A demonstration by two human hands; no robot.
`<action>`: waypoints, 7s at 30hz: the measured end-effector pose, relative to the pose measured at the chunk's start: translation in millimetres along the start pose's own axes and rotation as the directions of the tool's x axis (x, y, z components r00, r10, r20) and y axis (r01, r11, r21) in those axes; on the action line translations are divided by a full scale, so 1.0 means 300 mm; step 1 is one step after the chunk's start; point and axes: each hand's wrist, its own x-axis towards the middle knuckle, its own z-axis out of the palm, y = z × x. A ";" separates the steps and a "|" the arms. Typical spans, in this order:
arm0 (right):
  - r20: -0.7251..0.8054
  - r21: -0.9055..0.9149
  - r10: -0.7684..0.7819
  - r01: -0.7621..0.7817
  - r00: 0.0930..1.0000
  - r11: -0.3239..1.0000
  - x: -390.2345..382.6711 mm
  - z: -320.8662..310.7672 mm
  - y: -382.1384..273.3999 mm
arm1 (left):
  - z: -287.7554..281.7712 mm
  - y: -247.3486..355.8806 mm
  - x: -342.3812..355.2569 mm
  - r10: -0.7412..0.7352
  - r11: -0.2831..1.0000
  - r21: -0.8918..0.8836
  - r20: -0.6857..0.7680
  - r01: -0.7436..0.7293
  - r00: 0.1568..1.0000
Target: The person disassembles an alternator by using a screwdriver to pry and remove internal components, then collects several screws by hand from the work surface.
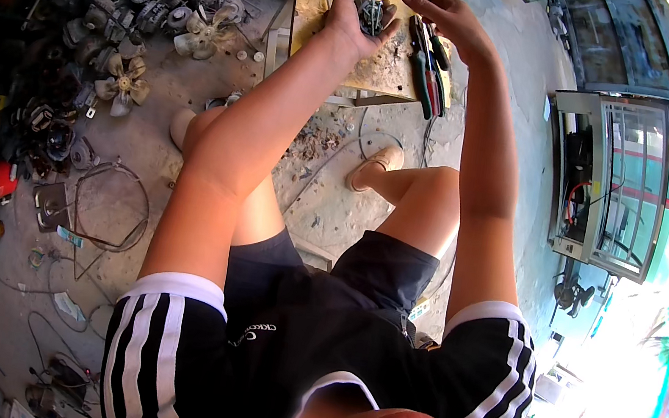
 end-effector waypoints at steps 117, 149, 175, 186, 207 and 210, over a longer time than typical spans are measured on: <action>0.299 -0.517 0.688 -0.494 0.661 0.699 -0.511 0.718 1.427 | 0.058 -0.046 -0.203 -0.238 0.968 -0.003 0.291 0.250 0.927; -0.080 0.078 0.900 -0.898 0.428 0.434 -0.398 1.156 1.648 | 0.092 -0.001 -0.187 -0.271 0.962 -0.053 -0.092 0.267 0.958; 0.294 -0.339 0.202 -0.096 0.934 0.936 -0.516 1.009 0.921 | -0.011 -0.081 -0.092 -0.463 0.886 0.137 0.276 0.442 0.842; -0.172 0.945 0.586 0.300 0.792 -0.128 -0.487 0.438 0.209 | -0.081 -0.216 -0.129 -0.248 0.893 0.434 0.265 0.115 0.932; -0.144 0.616 0.046 0.126 0.988 -0.778 -0.622 0.483 0.008 | -0.103 -0.538 -0.621 0.366 -0.145 0.634 0.748 -0.760 0.554; -0.141 0.595 0.015 0.097 0.990 -0.798 -0.596 0.512 0.061 | -0.046 -0.488 -0.728 0.045 -0.276 0.564 0.816 -0.778 0.576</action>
